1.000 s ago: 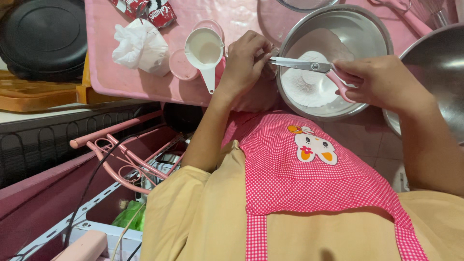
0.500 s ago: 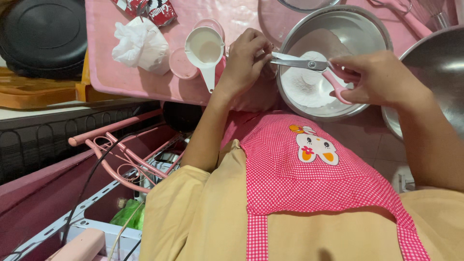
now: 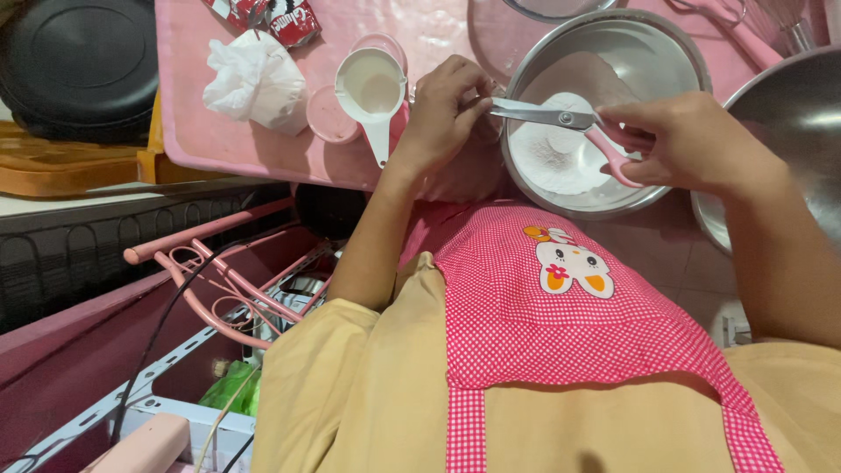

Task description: The person cuts open a plastic bag of cocoa powder with scissors, pours the powder into a measuring cup, and then sifts it into a metal bowl. The person shakes the sieve to pass the powder through and uses a hand to push remaining clumps through the mesh.

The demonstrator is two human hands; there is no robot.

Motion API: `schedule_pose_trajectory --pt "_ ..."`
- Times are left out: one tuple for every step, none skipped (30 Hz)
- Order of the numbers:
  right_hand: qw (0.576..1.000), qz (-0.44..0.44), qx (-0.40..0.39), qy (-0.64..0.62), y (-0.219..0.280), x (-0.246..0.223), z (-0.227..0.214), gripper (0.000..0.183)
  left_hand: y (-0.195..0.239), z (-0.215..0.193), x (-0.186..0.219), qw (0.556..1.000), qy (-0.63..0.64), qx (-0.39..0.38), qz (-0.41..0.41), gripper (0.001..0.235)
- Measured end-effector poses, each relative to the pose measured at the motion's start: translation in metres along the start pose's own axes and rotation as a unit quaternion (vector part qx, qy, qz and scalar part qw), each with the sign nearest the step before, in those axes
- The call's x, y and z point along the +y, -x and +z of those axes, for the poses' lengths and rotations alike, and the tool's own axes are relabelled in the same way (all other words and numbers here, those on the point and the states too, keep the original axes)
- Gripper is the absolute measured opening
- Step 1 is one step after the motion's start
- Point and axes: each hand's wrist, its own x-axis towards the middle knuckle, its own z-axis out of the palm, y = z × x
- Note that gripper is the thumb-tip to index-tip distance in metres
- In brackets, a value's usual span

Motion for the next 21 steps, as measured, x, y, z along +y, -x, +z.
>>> schedule_pose_trajectory --pt "1.0 0.0 0.001 -0.001 0.004 0.005 0.0 0.043 0.002 -0.002 0.002 1.0 -0.001 -0.001 0.001 0.014" --pt "1.0 0.008 0.017 -0.004 0.008 0.01 0.0 0.046 0.003 -0.004 0.005 1.0 -0.009 0.006 0.004 0.009" --pt "0.999 0.016 0.032 -0.007 0.012 0.015 0.0 0.051 0.004 -0.007 0.007 1.0 -0.018 0.014 0.007 0.009" --pt "0.999 0.017 0.033 -0.007 0.014 0.021 0.003 0.051 0.005 -0.007 0.008 1.0 -0.017 0.013 0.008 0.009" --pt "0.999 0.033 0.039 -0.018 0.017 0.028 0.005 0.061 0.006 -0.007 0.008 0.999 -0.013 0.03 0.015 0.011" --pt "0.997 0.047 0.044 -0.029 0.018 0.034 0.008 0.072 0.008 -0.007 0.01 0.999 -0.009 0.047 0.019 0.013" --pt "0.998 0.047 0.044 -0.029 0.019 0.035 0.012 0.072 0.01 -0.004 0.011 0.999 -0.009 0.047 0.019 0.013" --pt "0.996 0.034 0.051 -0.058 0.018 0.035 0.015 0.068 0.011 -0.001 0.013 0.998 -0.049 0.032 -0.002 0.021" --pt "0.994 0.021 0.059 -0.087 0.017 0.036 0.018 0.065 0.012 0.001 0.015 0.996 -0.09 0.016 -0.023 0.033" --pt "0.994 0.02 0.059 -0.086 0.017 0.035 0.017 0.065 0.013 0.002 0.011 0.996 -0.09 0.017 -0.023 0.033" --pt "0.994 0.018 0.064 -0.092 0.017 0.033 0.017 0.064 0.013 0.003 0.007 0.998 -0.069 0.0 -0.014 0.019" --pt "0.993 0.016 0.069 -0.097 0.017 0.032 0.016 0.063 0.014 0.003 0.003 0.999 -0.048 -0.016 -0.005 0.02" --pt "0.993 0.014 0.069 -0.097 0.016 0.035 0.018 0.063 0.016 0.002 -0.004 0.999 -0.049 -0.015 -0.005 0.02" --pt "0.991 0.025 0.066 -0.111 0.016 0.037 0.02 0.063 0.018 0.002 -0.01 1.0 -0.01 -0.024 -0.006 0.006" --pt "0.989 0.035 0.063 -0.126 0.016 0.04 0.022 0.063 0.02 0.001 -0.018 0.999 0.029 -0.032 -0.007 0.01" --pt "0.989 0.035 0.063 -0.127 0.016 0.041 0.025 0.063 0.019 0.002 -0.018 0.999 0.028 -0.033 -0.007 0.01" --pt "0.987 0.036 0.064 -0.143 0.015 0.042 0.028 0.065 0.019 0.002 -0.018 1.0 0.028 0.006 0.008 0.007" --pt "0.985 0.037 0.064 -0.158 0.014 0.043 0.031 0.067 0.019 0.003 -0.018 0.998 0.028 0.045 0.023 0.005" --pt "0.985 0.037 0.063 -0.158 0.013 0.039 0.035 0.067 0.018 0.004 -0.014 0.998 0.027 0.046 0.022 0.005" --pt "0.989 0.011 0.065 -0.132 0.011 0.036 0.037 0.059 0.016 0.005 -0.01 0.996 0.046 0.062 0.035 0.009" --pt "0.992 -0.015 0.067 -0.107 0.008 0.032 0.04 0.052 0.014 0.007 -0.006 0.994 0.064 0.078 0.049 0.015"
